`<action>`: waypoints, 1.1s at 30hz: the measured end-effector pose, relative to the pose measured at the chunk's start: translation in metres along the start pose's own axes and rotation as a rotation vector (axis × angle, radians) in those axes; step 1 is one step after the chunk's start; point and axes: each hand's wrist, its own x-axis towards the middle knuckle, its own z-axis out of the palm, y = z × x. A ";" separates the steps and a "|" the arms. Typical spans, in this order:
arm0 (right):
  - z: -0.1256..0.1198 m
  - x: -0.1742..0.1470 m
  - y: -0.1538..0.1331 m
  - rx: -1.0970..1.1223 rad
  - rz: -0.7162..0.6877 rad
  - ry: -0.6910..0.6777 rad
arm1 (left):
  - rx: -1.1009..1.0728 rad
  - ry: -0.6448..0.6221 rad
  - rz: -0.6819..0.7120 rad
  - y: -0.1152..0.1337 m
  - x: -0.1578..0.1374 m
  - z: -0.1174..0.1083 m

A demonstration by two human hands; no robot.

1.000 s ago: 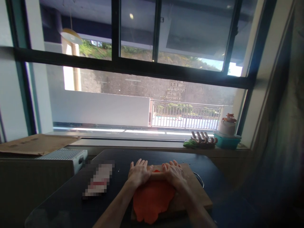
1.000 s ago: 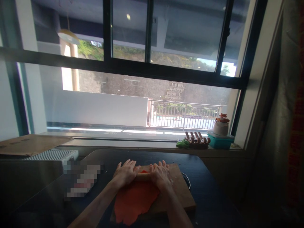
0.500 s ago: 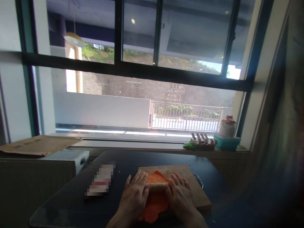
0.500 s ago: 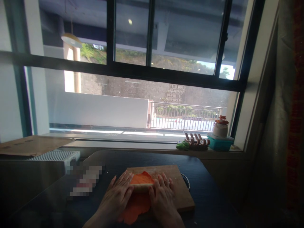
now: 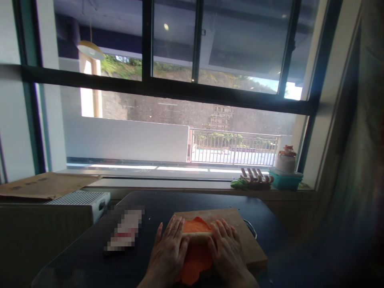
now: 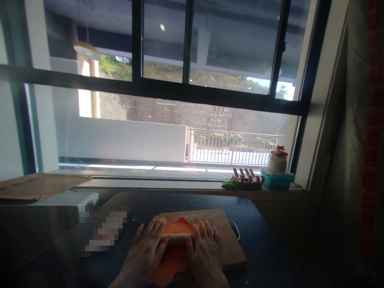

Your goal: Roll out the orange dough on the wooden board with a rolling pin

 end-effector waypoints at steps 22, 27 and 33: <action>-0.008 0.035 -0.008 -0.018 0.052 -0.082 | 0.031 -0.034 -0.021 0.000 0.031 -0.004; -0.002 0.000 -0.005 -0.042 0.038 -0.028 | 0.012 -0.008 0.015 -0.004 0.001 0.003; -0.004 0.032 -0.003 -0.041 0.038 -0.083 | 0.027 -0.052 -0.016 -0.003 0.032 0.000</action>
